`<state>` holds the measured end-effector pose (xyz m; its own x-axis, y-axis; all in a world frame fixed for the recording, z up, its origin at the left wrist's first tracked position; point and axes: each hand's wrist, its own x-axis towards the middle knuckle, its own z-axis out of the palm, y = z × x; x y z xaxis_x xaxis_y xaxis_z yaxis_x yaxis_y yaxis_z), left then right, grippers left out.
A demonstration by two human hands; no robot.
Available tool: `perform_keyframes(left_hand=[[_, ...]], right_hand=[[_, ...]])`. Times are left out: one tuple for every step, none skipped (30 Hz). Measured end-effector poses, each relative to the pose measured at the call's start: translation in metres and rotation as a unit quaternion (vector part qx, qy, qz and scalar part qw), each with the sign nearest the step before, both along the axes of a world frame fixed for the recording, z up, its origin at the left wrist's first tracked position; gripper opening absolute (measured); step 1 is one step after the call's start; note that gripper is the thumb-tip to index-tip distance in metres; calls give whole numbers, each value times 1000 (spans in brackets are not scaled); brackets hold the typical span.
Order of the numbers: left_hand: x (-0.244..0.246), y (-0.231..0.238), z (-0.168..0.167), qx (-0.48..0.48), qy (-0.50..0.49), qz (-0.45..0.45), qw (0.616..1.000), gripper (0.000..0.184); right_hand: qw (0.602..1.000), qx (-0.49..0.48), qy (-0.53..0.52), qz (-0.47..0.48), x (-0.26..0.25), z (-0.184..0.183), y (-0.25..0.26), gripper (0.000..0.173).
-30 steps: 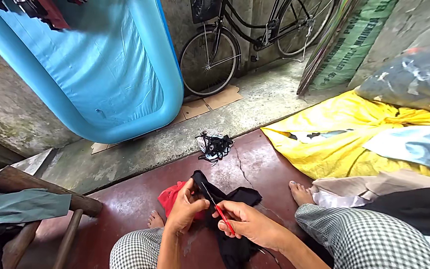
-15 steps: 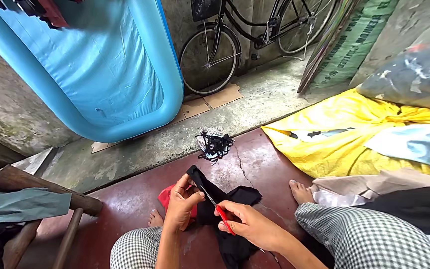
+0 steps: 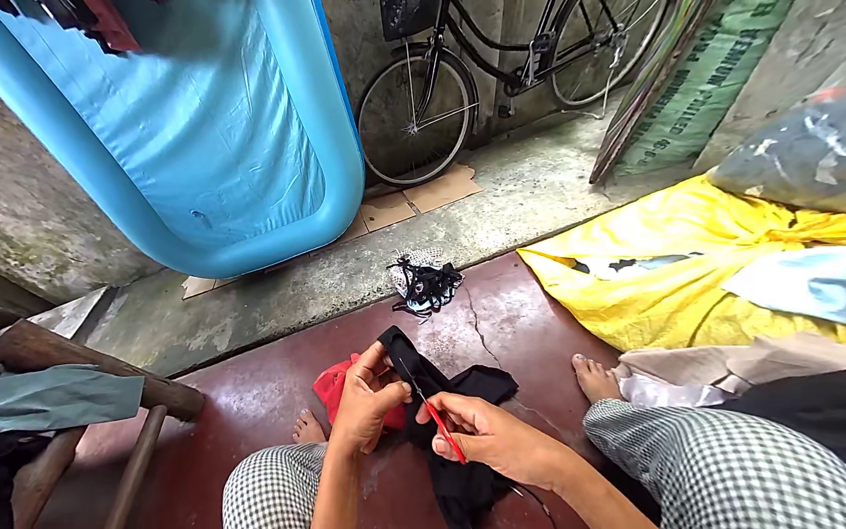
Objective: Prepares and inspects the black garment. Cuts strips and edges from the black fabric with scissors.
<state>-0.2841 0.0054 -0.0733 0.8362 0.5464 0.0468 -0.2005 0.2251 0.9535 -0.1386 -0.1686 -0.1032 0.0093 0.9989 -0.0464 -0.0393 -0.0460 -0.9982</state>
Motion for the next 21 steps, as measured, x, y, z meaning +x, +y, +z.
perform_keyframes(left_hand=[[0,0,1,-1,1,2,1000,64],[0,0,1,-2,2,2,1000,65],[-1,0,2,-2,4,-1,1000,65],[-2,0,2,0,7,-7,1000,67],[-2,0,3,3,11,-18,1000,69],[-2,0,3,7,11,-31,999,72],[-2,-1,3,8,12,-41,999,74],[-2,-2,3,9,12,-49,999,76],[-2,-2,3,11,14,-53,998,77],[-3,-2,4,13,14,-54,998,78],[-3,-2,4,15,14,-54,998,79],[-3,-1,5,16,14,-55,998,81],[-3,-1,5,15,12,-58,998,82],[-4,-1,5,14,9,-63,998,84],[-4,-1,5,14,5,-69,997,85],[-4,0,5,17,3,-79,997,86],[-5,-1,5,22,2,-92,996,86],[-5,-1,4,26,1,-105,994,86],[-5,-2,4,30,1,-113,993,86],[-5,-3,4,32,1,-118,993,87],[-5,-3,3,33,2,-119,992,87]], right_hand=[[1000,-1,19,4,0,1,0,38],[999,-2,35,8,0,1,0,36],[999,-4,46,12,-1,2,0,36],[998,-4,53,17,-1,2,0,37],[998,-3,55,23,0,2,1,40],[998,-3,50,28,1,1,1,43],[999,-4,42,32,2,1,1,45],[999,-4,35,33,3,0,1,45],[999,-4,31,29,3,0,0,45],[999,-3,31,23,2,1,0,43],[999,-3,36,17,2,2,0,42],[999,-3,45,15,2,4,0,40],[998,-4,53,16,2,5,0,39],[998,-5,60,17,2,6,0,38],[998,-4,65,18,3,6,0,38],[997,-1,70,22,3,6,0,38],[997,2,74,27,4,6,-1,38],[997,6,72,33,5,6,-1,39],[997,10,66,35,6,6,-1,39],[998,12,58,34,8,5,-1,40],[998,14,51,31,8,5,-1,41]])
